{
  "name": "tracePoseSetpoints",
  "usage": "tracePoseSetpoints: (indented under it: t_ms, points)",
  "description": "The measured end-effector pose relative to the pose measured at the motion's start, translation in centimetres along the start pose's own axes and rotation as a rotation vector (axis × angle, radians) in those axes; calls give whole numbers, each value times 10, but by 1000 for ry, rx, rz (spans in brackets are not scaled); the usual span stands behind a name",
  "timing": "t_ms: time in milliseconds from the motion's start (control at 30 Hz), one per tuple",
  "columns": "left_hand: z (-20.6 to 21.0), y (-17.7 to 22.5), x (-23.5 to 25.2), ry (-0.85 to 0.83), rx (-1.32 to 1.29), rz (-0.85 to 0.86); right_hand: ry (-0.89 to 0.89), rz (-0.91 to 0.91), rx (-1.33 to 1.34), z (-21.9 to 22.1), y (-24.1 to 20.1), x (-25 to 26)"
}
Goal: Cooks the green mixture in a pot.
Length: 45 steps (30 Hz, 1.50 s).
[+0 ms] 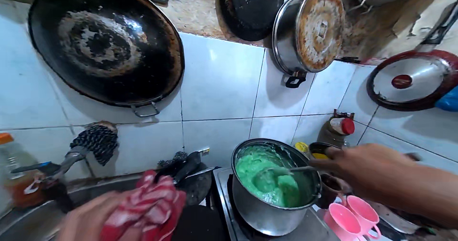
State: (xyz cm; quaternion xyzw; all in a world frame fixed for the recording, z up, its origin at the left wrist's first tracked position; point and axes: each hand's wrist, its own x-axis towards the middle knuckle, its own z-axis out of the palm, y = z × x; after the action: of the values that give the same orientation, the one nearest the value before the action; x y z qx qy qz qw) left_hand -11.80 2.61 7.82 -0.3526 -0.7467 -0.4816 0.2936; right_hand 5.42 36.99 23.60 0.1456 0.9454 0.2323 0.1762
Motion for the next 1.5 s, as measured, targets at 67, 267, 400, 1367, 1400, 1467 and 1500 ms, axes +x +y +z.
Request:
tracePoseSetpoints:
  t_ms: [67, 267, 400, 1367, 1400, 1467, 1500]
  points:
    - [31, 5, 22, -76, 29, 19, 68, -16, -29, 0, 17, -21]
    - [137, 32, 42, -325, -17, -67, -67, -73, -8, 24, 39, 44]
    - [148, 30, 35, -332, -38, -102, 201, -62, -79, 34, 53, 76]
    - [137, 25, 43, -511, 16, -56, 573, -370, -114, 69, 20, 17]
    - [137, 25, 43, -520, 9, -59, 494, -368, -103, 52, 26, 3]
    - [136, 23, 43, -528, -23, -54, 414, -286, -142, 16, 28, -14]
    - [136, 22, 42, -519, -46, -40, 457, -250, -201, 6, 25, -11]
